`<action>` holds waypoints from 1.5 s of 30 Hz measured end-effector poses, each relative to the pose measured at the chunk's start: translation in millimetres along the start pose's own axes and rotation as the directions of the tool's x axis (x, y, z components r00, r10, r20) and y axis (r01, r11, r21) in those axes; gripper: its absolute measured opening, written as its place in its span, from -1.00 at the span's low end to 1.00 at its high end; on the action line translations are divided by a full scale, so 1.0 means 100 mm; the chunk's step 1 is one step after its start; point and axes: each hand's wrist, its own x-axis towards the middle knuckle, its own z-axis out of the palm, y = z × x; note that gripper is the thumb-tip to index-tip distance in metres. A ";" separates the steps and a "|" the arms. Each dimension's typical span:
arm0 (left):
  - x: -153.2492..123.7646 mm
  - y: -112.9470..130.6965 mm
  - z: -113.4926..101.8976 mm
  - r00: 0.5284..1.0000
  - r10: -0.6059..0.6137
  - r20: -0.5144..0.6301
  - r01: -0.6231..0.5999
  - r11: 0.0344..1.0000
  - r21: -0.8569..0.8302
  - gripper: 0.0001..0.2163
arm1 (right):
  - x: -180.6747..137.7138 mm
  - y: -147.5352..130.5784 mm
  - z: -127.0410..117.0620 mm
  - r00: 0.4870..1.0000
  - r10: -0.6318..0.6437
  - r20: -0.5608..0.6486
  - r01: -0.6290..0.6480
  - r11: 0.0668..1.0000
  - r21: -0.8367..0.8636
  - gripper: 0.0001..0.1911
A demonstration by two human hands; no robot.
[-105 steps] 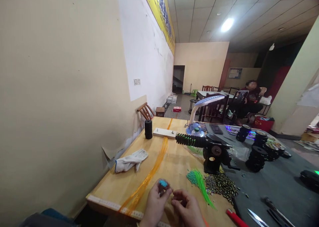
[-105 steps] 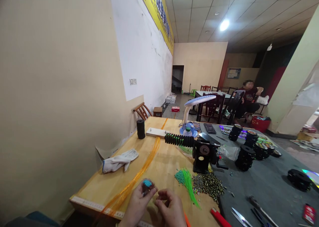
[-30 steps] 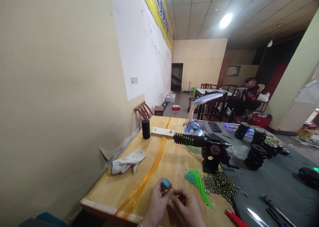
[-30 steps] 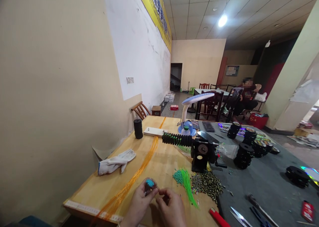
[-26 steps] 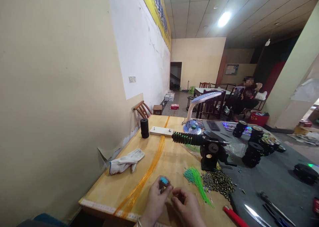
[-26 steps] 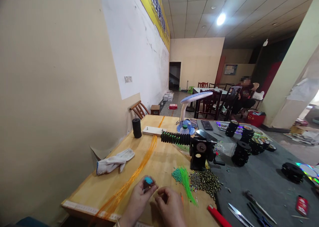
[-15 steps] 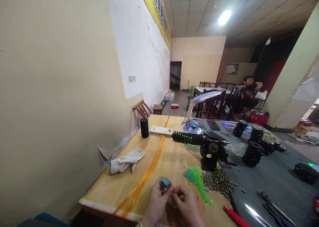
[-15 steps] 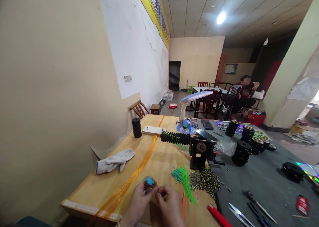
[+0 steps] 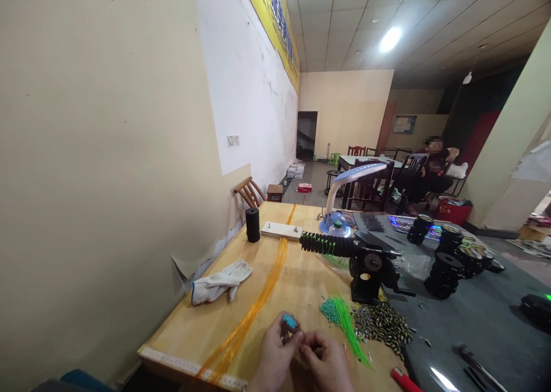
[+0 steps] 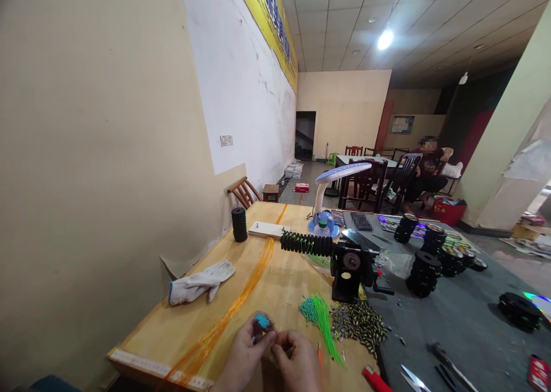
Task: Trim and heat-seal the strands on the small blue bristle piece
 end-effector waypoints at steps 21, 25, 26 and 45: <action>0.02 0.00 -0.03 0.992 0.037 0.122 -0.050 0.993 0.103 -0.85 | 0.04 -0.22 -0.29 0.999 -0.038 -0.038 0.040 0.998 0.051 -0.68; 0.02 0.08 -0.02 0.965 0.026 0.260 -0.093 0.964 0.249 -0.93 | 0.18 -0.43 -0.35 0.999 0.044 0.019 -0.047 0.970 0.238 -0.62; 0.01 0.10 -0.02 0.956 0.017 0.292 -0.097 0.960 0.262 -0.93 | 0.22 -0.48 -0.35 0.996 0.078 0.047 -0.088 0.956 0.281 -0.61; -0.04 0.08 -0.01 0.987 0.094 0.129 -0.111 0.985 0.131 -0.76 | 0.17 -0.36 -0.17 0.975 0.216 -0.059 -0.145 0.809 0.570 -0.59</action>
